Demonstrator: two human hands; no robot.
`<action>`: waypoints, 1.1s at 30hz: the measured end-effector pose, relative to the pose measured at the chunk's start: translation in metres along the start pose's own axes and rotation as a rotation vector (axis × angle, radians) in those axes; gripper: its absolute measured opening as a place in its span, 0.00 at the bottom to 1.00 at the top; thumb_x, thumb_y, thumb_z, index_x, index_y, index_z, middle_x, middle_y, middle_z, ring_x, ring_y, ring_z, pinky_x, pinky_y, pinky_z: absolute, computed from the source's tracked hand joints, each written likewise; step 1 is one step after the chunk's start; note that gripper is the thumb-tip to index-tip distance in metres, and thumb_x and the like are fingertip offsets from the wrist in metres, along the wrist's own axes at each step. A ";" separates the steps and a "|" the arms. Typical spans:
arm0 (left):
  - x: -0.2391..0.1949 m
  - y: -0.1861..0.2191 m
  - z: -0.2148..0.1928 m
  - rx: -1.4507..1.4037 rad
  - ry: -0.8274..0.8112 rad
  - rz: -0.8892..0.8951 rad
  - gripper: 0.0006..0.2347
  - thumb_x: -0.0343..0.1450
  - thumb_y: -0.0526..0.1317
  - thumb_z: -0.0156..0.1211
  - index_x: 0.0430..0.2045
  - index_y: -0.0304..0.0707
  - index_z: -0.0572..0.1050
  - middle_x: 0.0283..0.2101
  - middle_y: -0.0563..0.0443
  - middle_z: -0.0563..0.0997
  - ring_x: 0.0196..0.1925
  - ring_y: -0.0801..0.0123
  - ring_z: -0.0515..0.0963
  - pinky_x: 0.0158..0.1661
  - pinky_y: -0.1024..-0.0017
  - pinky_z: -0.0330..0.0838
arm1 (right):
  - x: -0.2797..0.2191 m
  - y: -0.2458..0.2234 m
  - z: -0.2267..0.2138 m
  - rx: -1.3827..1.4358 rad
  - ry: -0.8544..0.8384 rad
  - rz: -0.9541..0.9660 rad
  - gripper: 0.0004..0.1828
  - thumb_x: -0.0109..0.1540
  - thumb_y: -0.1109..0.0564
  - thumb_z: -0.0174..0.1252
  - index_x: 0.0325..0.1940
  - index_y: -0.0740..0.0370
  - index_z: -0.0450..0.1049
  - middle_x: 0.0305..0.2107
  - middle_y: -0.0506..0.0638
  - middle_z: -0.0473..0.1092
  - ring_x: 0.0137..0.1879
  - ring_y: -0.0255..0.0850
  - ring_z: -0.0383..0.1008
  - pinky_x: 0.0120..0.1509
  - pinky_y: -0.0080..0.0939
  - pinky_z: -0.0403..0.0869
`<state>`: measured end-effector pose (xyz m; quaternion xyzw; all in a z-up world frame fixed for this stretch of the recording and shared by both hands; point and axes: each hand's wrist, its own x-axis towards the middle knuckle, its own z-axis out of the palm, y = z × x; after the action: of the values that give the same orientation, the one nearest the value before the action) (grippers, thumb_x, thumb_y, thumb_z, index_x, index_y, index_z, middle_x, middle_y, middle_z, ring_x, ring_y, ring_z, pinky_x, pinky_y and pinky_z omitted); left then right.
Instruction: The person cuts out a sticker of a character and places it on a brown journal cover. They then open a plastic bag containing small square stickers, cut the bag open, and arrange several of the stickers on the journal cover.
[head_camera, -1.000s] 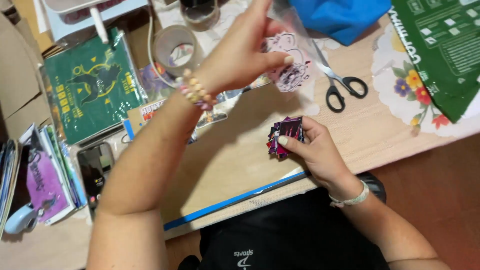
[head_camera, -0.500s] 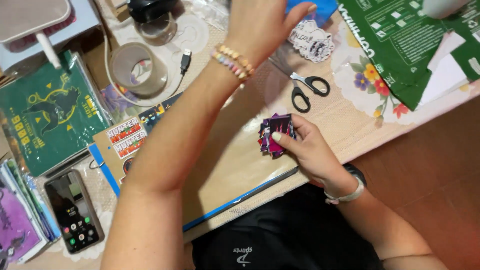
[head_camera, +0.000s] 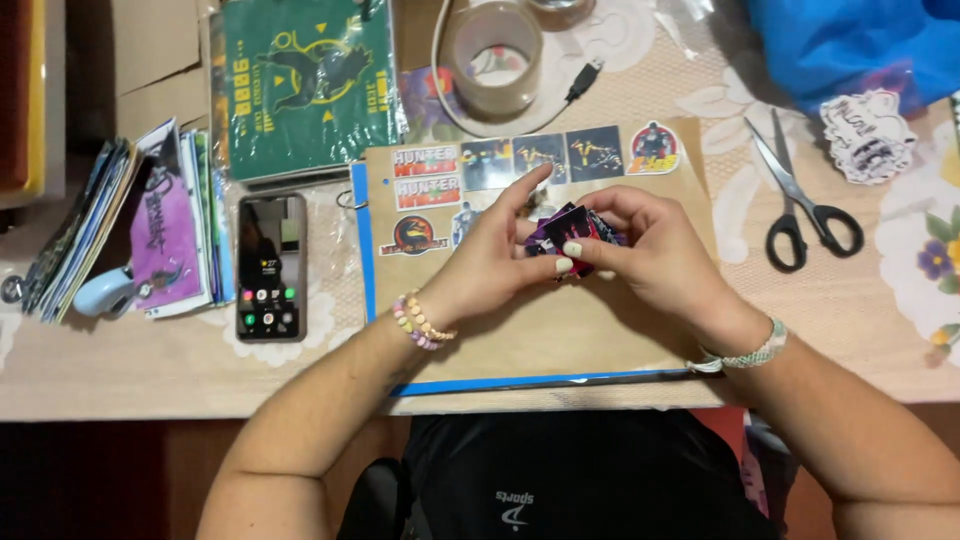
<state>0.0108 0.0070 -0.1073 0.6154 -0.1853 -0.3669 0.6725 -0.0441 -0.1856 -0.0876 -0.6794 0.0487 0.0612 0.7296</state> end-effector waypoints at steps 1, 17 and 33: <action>-0.003 -0.002 -0.001 -0.080 0.059 0.000 0.43 0.65 0.25 0.67 0.73 0.47 0.45 0.44 0.36 0.82 0.39 0.59 0.86 0.39 0.68 0.86 | 0.000 -0.007 0.009 -0.043 0.034 0.019 0.23 0.53 0.68 0.69 0.52 0.68 0.75 0.33 0.55 0.77 0.35 0.38 0.77 0.38 0.36 0.81; -0.001 0.007 0.005 -0.062 0.156 -0.006 0.40 0.64 0.23 0.66 0.71 0.38 0.49 0.37 0.30 0.83 0.31 0.61 0.85 0.29 0.70 0.86 | -0.009 0.013 -0.030 -0.226 0.242 0.065 0.10 0.56 0.65 0.70 0.41 0.67 0.80 0.24 0.54 0.76 0.29 0.33 0.74 0.36 0.32 0.78; 0.025 -0.002 0.021 0.061 0.136 0.012 0.39 0.62 0.26 0.72 0.68 0.37 0.57 0.35 0.34 0.84 0.33 0.61 0.85 0.33 0.69 0.86 | -0.033 -0.002 -0.056 -0.079 0.294 0.000 0.25 0.51 0.68 0.72 0.52 0.64 0.77 0.26 0.54 0.75 0.32 0.33 0.77 0.38 0.31 0.80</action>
<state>0.0125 -0.0256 -0.1103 0.6582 -0.1539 -0.3145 0.6665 -0.0754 -0.2428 -0.0849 -0.7093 0.1525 -0.0369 0.6872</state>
